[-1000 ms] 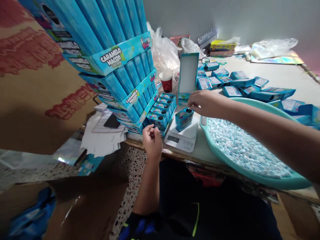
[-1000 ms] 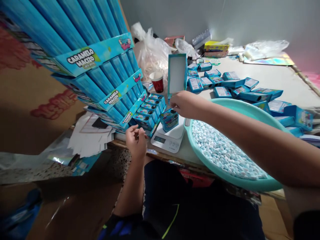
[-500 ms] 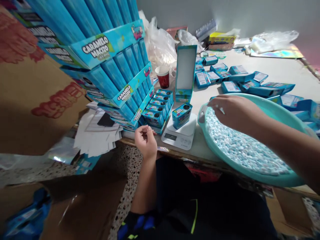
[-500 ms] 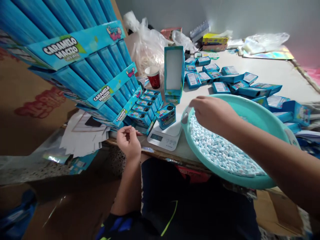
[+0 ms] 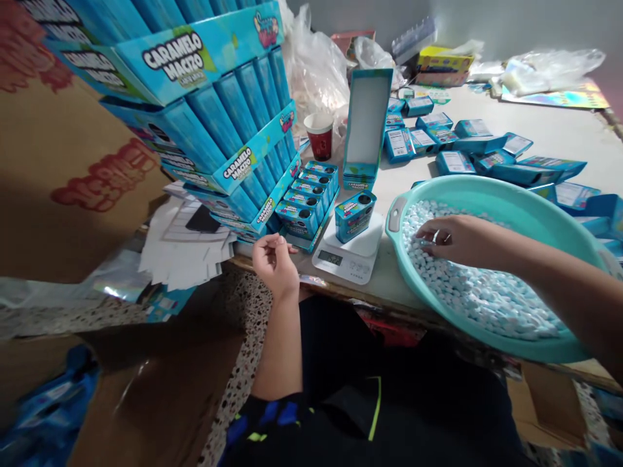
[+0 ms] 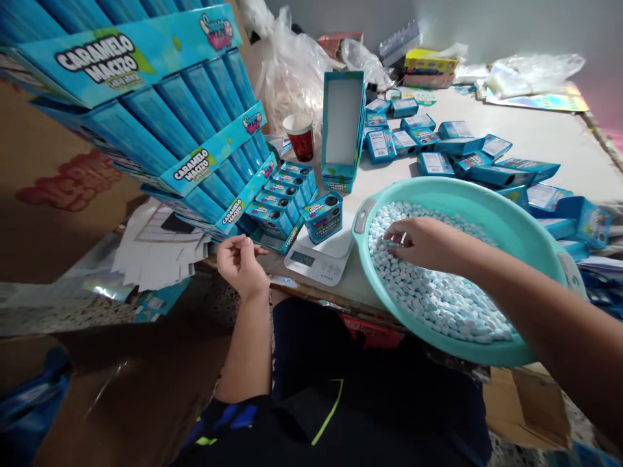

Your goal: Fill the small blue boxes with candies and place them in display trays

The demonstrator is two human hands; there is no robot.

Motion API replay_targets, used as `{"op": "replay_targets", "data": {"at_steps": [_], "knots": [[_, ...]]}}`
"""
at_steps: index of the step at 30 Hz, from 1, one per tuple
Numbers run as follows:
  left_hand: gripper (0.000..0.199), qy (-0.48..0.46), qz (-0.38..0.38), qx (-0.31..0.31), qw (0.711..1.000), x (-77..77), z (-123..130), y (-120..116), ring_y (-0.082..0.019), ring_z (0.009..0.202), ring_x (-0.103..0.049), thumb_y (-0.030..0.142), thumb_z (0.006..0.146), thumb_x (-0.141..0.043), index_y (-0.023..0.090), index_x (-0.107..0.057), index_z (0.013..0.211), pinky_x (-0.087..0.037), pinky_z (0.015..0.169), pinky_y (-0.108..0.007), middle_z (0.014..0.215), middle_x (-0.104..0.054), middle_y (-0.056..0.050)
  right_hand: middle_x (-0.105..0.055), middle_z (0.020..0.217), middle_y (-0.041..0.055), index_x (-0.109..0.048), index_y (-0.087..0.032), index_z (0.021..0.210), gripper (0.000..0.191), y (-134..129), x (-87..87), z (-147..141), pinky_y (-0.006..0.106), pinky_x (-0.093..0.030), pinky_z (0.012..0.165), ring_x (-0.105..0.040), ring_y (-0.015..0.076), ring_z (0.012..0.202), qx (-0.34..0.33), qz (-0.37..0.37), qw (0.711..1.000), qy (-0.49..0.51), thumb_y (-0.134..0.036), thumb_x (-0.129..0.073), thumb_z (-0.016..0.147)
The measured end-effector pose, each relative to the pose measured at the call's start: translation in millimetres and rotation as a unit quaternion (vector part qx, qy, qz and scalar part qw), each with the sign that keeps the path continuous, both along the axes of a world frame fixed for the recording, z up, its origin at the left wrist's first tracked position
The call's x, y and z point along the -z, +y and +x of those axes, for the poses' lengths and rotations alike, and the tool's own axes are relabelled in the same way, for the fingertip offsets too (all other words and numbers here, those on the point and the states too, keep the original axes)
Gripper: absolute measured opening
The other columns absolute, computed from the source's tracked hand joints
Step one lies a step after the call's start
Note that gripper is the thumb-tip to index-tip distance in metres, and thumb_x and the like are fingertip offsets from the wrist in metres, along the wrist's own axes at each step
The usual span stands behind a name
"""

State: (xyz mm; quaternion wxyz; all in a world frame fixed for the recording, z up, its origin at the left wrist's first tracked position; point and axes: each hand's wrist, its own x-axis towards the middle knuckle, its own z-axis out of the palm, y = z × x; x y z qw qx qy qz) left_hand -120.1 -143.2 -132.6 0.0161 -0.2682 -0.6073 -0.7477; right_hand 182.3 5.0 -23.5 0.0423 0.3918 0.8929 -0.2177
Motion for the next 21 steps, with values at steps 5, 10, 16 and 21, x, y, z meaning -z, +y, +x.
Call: {"op": "replay_targets", "data": {"at_steps": [5,10,16,21], "knots": [[0.021,-0.009,0.002,0.017,1.000,-0.4,-0.6,-0.4,-0.010,0.057,-0.058,0.036,0.085,-0.066,0.018,-0.059,0.093,-0.052,0.056,-0.024,0.072,-0.053,0.004,-0.075,0.080,0.0038,-0.078,-0.024,0.094,0.016,0.4,1.5,2.6,0.031,-0.047,0.064,-0.068,0.0213,0.071,0.009,0.010,1.000,-0.016,-0.029,-0.065,0.086],[0.020,-0.008,-0.004,0.026,1.000,-2.4,1.3,-0.8,-0.010,0.058,-0.059,0.035,0.086,-0.065,0.018,-0.059,0.094,-0.052,0.057,-0.024,0.072,-0.054,0.004,-0.078,0.087,0.0055,-0.080,-0.024,0.096,0.021,0.5,-0.4,1.8,0.033,-0.048,0.068,-0.069,0.0226,0.076,-0.015,0.043,0.999,-0.008,-0.029,-0.061,0.088],[0.022,-0.001,-0.008,0.001,1.000,-1.8,2.1,-0.9,-0.010,0.055,-0.056,0.038,0.087,-0.063,0.018,-0.058,0.095,-0.047,0.053,-0.022,0.070,-0.052,0.005,-0.079,0.092,0.0076,-0.081,-0.024,0.101,0.024,5.8,-17.6,-2.2,0.036,-0.052,0.075,-0.070,0.0243,0.080,0.021,0.095,0.995,-0.009,-0.023,-0.060,0.087],[0.023,0.023,-0.012,-0.004,1.000,-2.7,1.4,-0.2,-0.009,0.056,-0.058,0.038,0.088,-0.064,0.018,-0.059,0.096,-0.049,0.058,-0.024,0.071,-0.054,0.004,-0.078,0.094,0.0087,-0.080,-0.020,0.110,0.029,13.4,-46.5,-20.7,0.035,-0.051,0.074,-0.069,0.0229,0.080,0.009,0.134,0.991,0.027,-0.023,-0.059,0.090]]}}
